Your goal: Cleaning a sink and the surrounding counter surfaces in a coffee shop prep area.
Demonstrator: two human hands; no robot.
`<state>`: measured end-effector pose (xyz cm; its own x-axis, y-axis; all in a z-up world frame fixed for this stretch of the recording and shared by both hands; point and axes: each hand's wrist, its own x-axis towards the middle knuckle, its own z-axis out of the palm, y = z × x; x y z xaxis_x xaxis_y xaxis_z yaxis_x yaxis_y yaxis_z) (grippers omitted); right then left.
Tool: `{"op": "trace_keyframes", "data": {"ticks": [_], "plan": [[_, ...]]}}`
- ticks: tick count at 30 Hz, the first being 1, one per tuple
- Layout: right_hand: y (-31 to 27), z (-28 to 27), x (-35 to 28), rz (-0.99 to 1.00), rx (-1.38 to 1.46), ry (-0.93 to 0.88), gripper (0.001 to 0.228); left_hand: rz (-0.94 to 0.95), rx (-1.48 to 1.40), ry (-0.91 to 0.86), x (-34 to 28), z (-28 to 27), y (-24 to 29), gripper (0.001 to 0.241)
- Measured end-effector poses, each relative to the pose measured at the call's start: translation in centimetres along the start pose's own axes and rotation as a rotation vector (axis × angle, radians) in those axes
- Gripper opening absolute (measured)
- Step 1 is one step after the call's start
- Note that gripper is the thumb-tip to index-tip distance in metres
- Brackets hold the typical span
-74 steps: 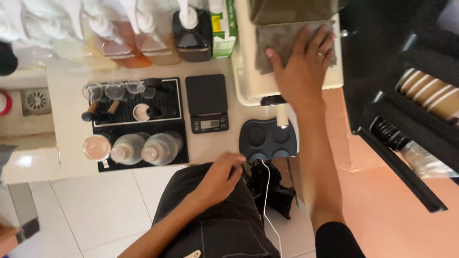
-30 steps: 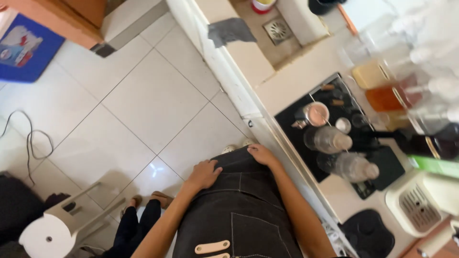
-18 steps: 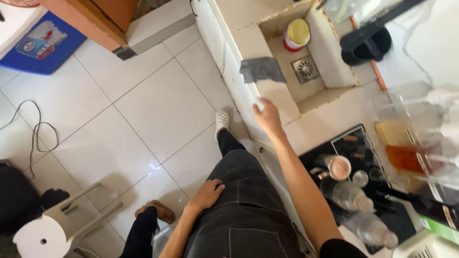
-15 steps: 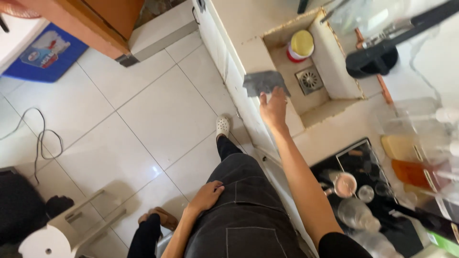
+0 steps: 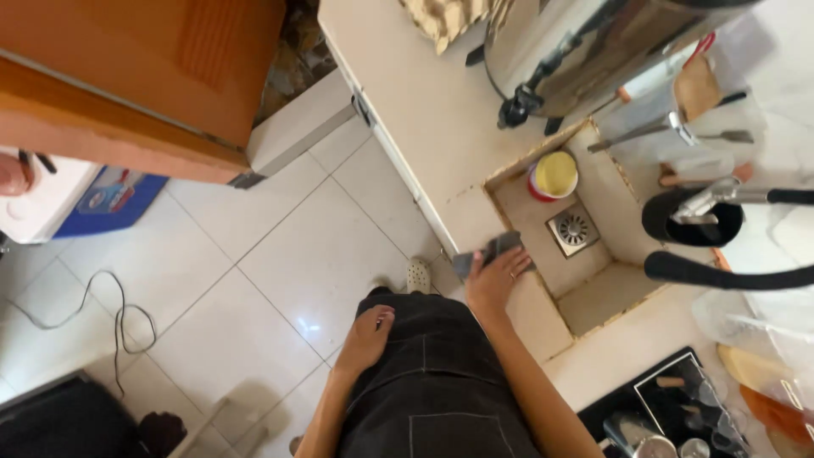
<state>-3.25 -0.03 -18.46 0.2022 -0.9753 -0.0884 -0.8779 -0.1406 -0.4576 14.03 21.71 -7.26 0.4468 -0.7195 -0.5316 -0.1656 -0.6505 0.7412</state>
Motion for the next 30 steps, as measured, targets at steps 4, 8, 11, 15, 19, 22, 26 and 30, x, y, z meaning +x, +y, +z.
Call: {"op": "trace_keyframes", "data": {"ticks": [4,8,11,15,19,22,26,30], "plan": [[-3.3,-1.1,2.2,0.136,-0.023,-0.086,0.09,0.007,0.052,-0.163,5.5,-0.7,1.5,0.033],[-9.4,-0.6,6.4,-0.015,-0.124,-0.003,0.083,0.101,0.268,-0.384,11.8,-2.3,3.5,0.032],[-13.7,0.4,10.4,-0.087,-0.176,0.003,0.078,0.167,0.357,-0.498,17.1,-4.6,5.1,0.032],[-19.7,0.5,16.2,-0.217,-0.137,-0.009,0.068,0.235,0.525,-0.609,24.1,-9.9,8.2,0.032],[-21.2,0.0,16.9,-0.151,0.095,0.107,0.064,0.299,0.608,-0.708,29.7,-15.8,12.7,0.029],[-19.8,-1.2,15.3,-0.15,0.125,0.031,0.072,0.301,0.53,-0.712,32.8,-16.4,17.2,0.026],[-20.7,-3.7,10.4,0.103,0.186,0.163,0.078,0.687,0.615,-0.682,33.5,-12.4,20.7,0.048],[-22.6,-4.9,6.4,0.474,0.241,0.464,0.071,0.917,0.808,-0.608,34.8,-4.0,20.3,0.093]]}}
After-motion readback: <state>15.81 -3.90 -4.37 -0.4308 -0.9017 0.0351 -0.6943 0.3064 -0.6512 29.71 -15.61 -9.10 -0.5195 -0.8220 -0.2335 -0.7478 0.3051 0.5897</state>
